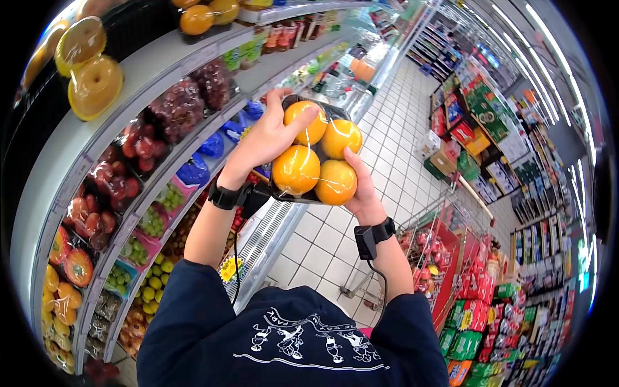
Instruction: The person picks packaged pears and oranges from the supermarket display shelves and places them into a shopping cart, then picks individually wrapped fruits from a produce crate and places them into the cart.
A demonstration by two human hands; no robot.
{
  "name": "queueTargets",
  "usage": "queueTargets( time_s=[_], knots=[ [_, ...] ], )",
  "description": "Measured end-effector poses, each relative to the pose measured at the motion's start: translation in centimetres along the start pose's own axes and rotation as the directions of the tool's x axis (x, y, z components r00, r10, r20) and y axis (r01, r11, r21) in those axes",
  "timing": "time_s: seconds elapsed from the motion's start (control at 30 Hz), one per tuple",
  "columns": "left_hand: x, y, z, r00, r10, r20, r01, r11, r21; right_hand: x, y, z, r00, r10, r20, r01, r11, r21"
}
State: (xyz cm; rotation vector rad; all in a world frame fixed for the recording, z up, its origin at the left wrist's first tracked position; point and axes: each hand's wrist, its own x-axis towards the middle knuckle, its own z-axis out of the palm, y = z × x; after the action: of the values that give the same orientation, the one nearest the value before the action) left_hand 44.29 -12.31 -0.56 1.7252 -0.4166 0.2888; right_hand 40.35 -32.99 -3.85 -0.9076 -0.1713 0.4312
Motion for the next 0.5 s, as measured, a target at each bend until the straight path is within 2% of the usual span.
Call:
queueTargets(
  time_s=[0.03,0.17,0.27,0.37,0.5],
  knots=[
    [-0.3,-0.3,1.1,0.997,0.003,0.078,-0.004,1.0,0.01,-1.0,-0.2,-0.5,0.999,-0.024,-0.026,0.026,0.999,0.043],
    [-2.7,-0.2,6.9,0.972,0.006,0.235,0.069,0.948,-0.31,-5.7,-1.3,-4.3,0.991,-0.071,-0.111,0.079,0.994,0.072],
    [-5.3,1.9,11.9,0.951,-0.075,0.301,0.188,0.91,-0.368,-10.7,-2.1,-7.7,0.984,-0.083,-0.158,0.097,0.992,0.083],
    [-8.1,2.9,17.9,0.921,-0.095,0.377,0.253,0.883,-0.395,-16.7,-2.9,-10.3,0.969,-0.121,-0.216,0.14,0.987,0.073],
    [-12.8,5.6,26.0,0.885,-0.167,0.434,0.312,0.905,-0.288,-25.8,-3.5,-14.9,0.942,-0.16,-0.297,0.185,0.981,0.06]
  ],
)
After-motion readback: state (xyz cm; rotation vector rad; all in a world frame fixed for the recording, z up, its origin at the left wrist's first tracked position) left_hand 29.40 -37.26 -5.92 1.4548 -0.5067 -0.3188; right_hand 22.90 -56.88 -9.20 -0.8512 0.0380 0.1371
